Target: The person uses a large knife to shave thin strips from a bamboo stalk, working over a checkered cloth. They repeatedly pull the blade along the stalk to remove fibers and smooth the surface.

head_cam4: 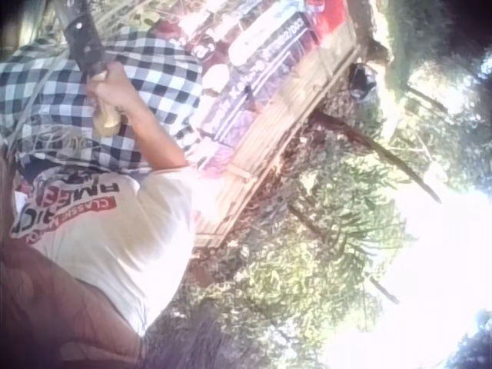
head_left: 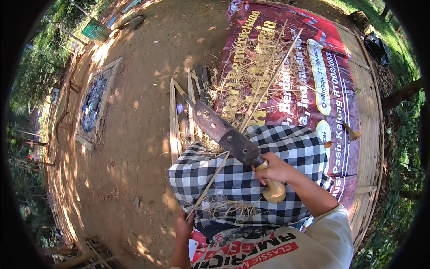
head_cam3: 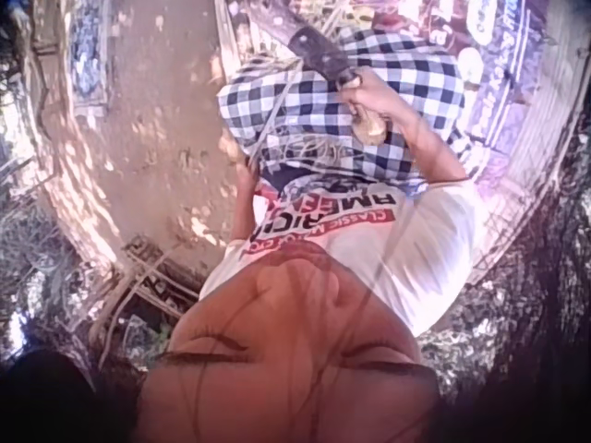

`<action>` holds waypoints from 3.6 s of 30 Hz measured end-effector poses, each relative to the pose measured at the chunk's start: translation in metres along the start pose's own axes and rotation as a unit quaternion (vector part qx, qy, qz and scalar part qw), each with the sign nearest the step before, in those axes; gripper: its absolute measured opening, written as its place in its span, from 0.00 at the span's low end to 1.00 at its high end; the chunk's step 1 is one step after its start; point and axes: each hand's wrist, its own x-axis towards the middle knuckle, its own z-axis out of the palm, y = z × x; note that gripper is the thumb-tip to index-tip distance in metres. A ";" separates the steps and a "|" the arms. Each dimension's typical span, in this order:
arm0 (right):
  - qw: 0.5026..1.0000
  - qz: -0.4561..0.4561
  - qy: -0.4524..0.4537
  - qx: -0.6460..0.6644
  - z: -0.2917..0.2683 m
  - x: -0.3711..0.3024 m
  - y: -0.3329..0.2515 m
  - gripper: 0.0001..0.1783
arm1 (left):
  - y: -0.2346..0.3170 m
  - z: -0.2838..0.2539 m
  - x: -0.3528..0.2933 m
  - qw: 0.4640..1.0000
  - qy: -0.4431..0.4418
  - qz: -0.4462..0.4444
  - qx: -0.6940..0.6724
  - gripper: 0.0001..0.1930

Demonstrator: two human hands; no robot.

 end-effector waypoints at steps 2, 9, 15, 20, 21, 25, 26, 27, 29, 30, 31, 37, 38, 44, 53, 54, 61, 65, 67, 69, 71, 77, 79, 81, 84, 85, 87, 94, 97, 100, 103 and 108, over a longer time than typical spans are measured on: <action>1.000 -0.020 0.017 0.017 -0.002 0.000 -0.003 0.08 | 0.005 -0.002 0.002 0.999 0.005 0.013 0.035 0.15; 0.999 -0.017 0.001 0.043 0.017 0.001 0.015 0.08 | 0.013 -0.005 0.000 0.999 -0.006 -0.032 0.029 0.14; 0.992 -0.029 0.045 0.111 0.026 0.001 0.017 0.08 | 0.023 -0.002 0.002 1.000 0.004 -0.018 0.022 0.14; 0.998 0.013 0.001 0.058 0.014 -0.007 0.016 0.09 | 0.015 -0.004 0.003 0.998 0.009 0.005 0.056 0.15; 0.998 0.025 0.009 0.065 0.010 -0.007 0.013 0.09 | 0.015 -0.003 0.002 0.998 0.010 0.011 0.066 0.15; 0.991 0.008 0.053 0.121 0.035 -0.009 0.015 0.09 | 0.034 -0.004 0.001 1.000 0.007 -0.021 0.019 0.17; 0.996 -0.003 -0.017 0.093 0.037 -0.007 0.019 0.08 | 0.033 -0.007 0.000 0.999 0.012 -0.008 0.034 0.18; 0.997 0.010 -0.015 0.071 0.033 -0.009 0.019 0.08 | 0.032 -0.010 0.001 0.999 0.017 0.004 0.050 0.18; 0.999 0.040 -0.013 0.027 0.023 -0.016 0.014 0.09 | 0.025 -0.009 0.004 0.997 -0.003 0.004 0.076 0.15; 0.999 0.018 -0.013 0.029 0.020 -0.015 0.015 0.09 | 0.021 -0.009 0.001 0.996 -0.014 0.000 0.089 0.13; 0.997 0.013 0.001 0.082 0.021 -0.011 0.018 0.09 | 0.017 -0.011 0.000 0.996 -0.015 -0.005 0.089 0.14; 0.996 0.043 -0.027 0.073 0.036 -0.016 0.024 0.09 | 0.018 -0.005 0.005 0.998 -0.003 -0.010 0.055 0.19; 0.996 0.052 -0.032 0.063 0.033 -0.019 0.021 0.08 | 0.018 -0.006 0.004 0.998 0.000 -0.009 0.062 0.19; 0.995 0.020 0.027 0.097 0.050 -0.013 0.018 0.09 | 0.022 -0.001 0.007 0.999 0.011 0.003 0.044 0.18; 0.996 0.024 0.043 0.074 0.051 -0.015 0.019 0.09 | 0.019 -0.004 0.004 0.997 0.002 -0.020 0.077 0.22; 0.994 0.012 0.063 0.090 0.057 -0.013 0.025 0.09 | 0.023 -0.004 0.003 0.997 0.007 -0.021 0.080 0.23; 0.999 0.030 -0.020 -0.033 0.059 -0.018 0.032 0.08 | 0.014 -0.003 0.002 0.998 0.012 -0.002 0.061 0.22; 0.996 0.000 0.065 0.065 0.055 -0.016 0.024 0.07 | 0.025 -0.004 0.005 0.998 0.008 -0.012 0.054 0.22; 0.997 0.006 0.044 0.065 0.064 -0.014 0.034 0.08 | 0.034 -0.006 0.005 0.998 0.008 -0.015 0.062 0.22; 1.000 0.023 -0.008 0.012 0.070 -0.012 0.048 0.09 | 0.033 -0.008 0.005 0.998 0.012 -0.011 0.065 0.23; 0.999 0.017 -0.038 -0.030 0.078 -0.014 0.059 0.08 | 0.023 -0.005 0.006 0.999 0.011 -0.010 0.051 0.22; 0.999 0.013 -0.013 0.028 0.067 -0.017 0.037 0.08 | 0.020 -0.002 0.003 0.999 -0.002 -0.039 0.029 0.22; 0.997 0.008 0.032 0.071 0.062 -0.018 0.036 0.08 | 0.026 -0.004 0.004 0.999 0.007 -0.036 0.036 0.22; 0.996 -0.008 0.040 0.084 0.064 -0.016 0.038 0.09 | 0.029 -0.006 0.004 0.999 0.004 -0.035 0.035 0.22; 0.999 0.001 -0.008 0.034 0.072 -0.011 0.049 0.09 | 0.028 -0.006 0.006 0.999 -0.009 -0.038 0.021 0.22; 0.999 0.018 -0.038 -0.015 0.077 -0.010 0.050 0.08 | 0.024 -0.006 0.006 0.999 -0.012 -0.042 0.020 0.22; 0.995 0.036 -0.070 -0.054 0.084 -0.007 0.054 0.07 | 0.017 -0.003 0.007 0.999 -0.019 -0.045 0.012 0.21; 0.994 0.044 -0.088 -0.051 0.077 -0.003 0.049 0.07 | 0.021 -0.001 0.008 0.999 -0.007 -0.039 -0.004 0.20; 0.992 0.053 -0.099 -0.050 0.078 -0.004 0.047 0.07 | 0.023 -0.001 0.006 0.999 -0.004 -0.032 -0.008 0.19; 0.992 0.063 -0.100 -0.043 0.080 -0.001 0.044 0.07 | 0.020 0.001 0.006 0.999 -0.008 -0.040 -0.016 0.19; 0.994 0.063 -0.087 -0.031 0.081 0.002 0.048 0.08 | 0.016 0.002 0.006 0.999 -0.005 -0.042 -0.020 0.20; 1.000 0.026 -0.018 -0.002 0.065 -0.004 0.033 0.09 | 0.025 -0.008 0.004 0.996 -0.031 -0.062 0.047 0.23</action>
